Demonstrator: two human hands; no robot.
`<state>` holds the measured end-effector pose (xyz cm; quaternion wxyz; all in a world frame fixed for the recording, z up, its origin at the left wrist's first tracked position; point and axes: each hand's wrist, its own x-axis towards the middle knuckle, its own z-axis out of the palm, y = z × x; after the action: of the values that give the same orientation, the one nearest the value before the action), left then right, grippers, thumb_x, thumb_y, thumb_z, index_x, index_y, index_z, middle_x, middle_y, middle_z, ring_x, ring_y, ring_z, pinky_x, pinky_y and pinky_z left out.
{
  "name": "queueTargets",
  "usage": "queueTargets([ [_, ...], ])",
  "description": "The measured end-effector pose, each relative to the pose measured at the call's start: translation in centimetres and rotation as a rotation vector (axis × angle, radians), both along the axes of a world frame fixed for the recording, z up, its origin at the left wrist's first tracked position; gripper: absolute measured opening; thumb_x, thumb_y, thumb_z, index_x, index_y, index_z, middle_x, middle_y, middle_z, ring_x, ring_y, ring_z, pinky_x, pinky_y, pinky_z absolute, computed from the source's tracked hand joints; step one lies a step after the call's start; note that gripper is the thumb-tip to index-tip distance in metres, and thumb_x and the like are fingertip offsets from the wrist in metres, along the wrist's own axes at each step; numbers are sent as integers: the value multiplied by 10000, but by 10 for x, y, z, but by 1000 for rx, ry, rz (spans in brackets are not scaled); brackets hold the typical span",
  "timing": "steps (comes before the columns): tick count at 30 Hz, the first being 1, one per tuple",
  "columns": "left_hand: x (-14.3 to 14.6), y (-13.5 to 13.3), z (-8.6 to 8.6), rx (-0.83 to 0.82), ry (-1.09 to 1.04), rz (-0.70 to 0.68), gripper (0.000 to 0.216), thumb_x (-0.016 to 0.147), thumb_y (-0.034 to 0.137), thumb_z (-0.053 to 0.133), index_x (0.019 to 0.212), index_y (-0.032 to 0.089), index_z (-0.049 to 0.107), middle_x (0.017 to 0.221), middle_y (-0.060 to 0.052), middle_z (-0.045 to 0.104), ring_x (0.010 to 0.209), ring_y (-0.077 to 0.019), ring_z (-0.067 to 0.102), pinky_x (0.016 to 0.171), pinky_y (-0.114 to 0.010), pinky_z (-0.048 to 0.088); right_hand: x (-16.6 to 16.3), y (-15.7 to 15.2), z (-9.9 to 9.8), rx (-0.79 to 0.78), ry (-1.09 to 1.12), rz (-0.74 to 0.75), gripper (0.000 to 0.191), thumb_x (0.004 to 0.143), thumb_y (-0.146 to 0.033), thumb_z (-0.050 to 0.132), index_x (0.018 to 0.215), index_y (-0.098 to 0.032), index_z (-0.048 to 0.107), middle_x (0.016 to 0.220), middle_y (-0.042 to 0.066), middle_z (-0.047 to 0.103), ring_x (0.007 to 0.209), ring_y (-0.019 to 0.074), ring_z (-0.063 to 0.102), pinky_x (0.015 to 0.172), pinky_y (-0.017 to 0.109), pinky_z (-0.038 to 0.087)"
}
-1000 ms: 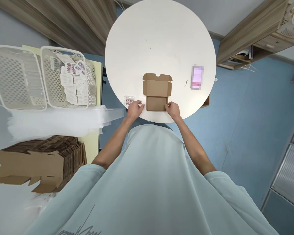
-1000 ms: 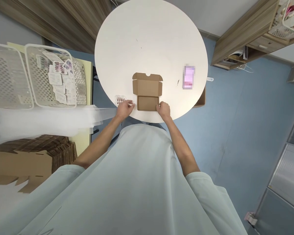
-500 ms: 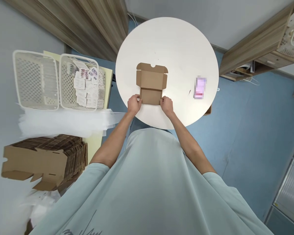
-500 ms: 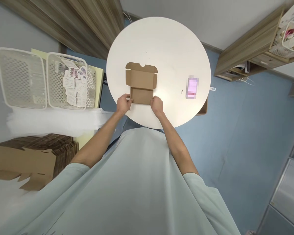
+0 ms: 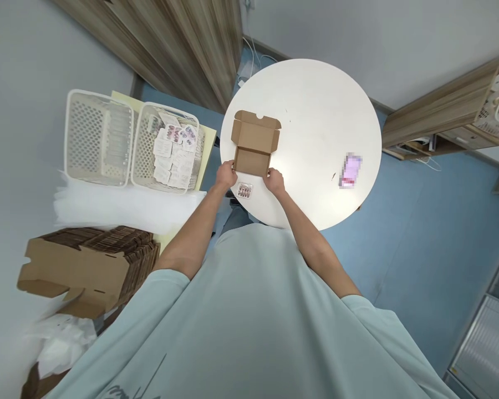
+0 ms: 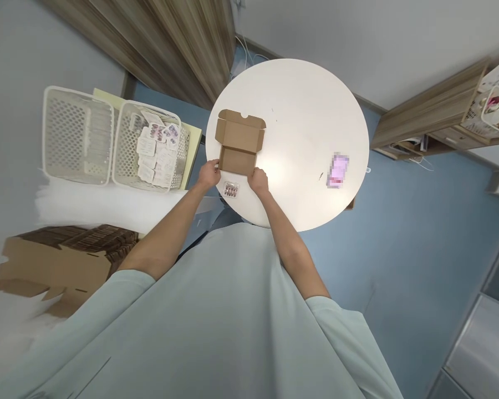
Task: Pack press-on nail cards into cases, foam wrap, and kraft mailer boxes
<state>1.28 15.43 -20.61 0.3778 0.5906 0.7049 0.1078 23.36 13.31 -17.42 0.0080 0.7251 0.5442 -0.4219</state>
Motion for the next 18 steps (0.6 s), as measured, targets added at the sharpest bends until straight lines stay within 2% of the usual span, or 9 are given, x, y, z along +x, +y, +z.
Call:
queueTargets([
  [2, 2, -8, 6, -28, 18, 24, 701, 855, 100, 572, 1542, 99, 712, 1510, -237, 743, 1337, -400, 751, 1230, -578, 574, 4, -8, 6, 10, 20, -37, 273, 1096, -208, 566, 1309, -139, 721, 1424, 211, 783, 1256, 308, 779, 1105, 400, 616],
  [5, 5, -31, 27, -21, 0, 72, 667, 948, 121, 535, 1606, 135, 647, 1629, -184, 681, 1405, -324, 724, 1269, -490, 553, 14, -27, 21, 63, 82, -125, 365, 1103, -237, 586, 1443, -140, 674, 1533, 215, 742, 1235, 276, 803, 1145, 412, 614],
  [9, 2, -82, 59, 11, -93, 86, 549, 1017, 172, 521, 1544, 167, 675, 1563, -165, 725, 1347, -287, 751, 1190, -442, 611, 32, -57, 44, 118, 198, -196, 375, 1115, -275, 590, 1464, -167, 677, 1503, 189, 771, 1258, 259, 811, 1154, 411, 620],
  [13, -11, -141, 82, 3, -101, 165, 500, 1028, 188, 505, 1491, 158, 691, 1522, -169, 751, 1246, -272, 791, 1128, -422, 641, 39, -77, 63, 138, 260, -162, 338, 1106, -261, 596, 1405, -161, 717, 1429, 173, 814, 1242, 250, 819, 1147, 402, 622],
  [18, -38, -199, 102, 26, -41, 328, 485, 1005, 190, 537, 1461, 186, 701, 1504, -150, 769, 1186, -263, 808, 1127, -427, 643, 18, -84, 77, 154, 318, -16, 310, 1098, -283, 605, 1354, -183, 748, 1367, 144, 841, 1196, 252, 825, 1139, 416, 630],
])
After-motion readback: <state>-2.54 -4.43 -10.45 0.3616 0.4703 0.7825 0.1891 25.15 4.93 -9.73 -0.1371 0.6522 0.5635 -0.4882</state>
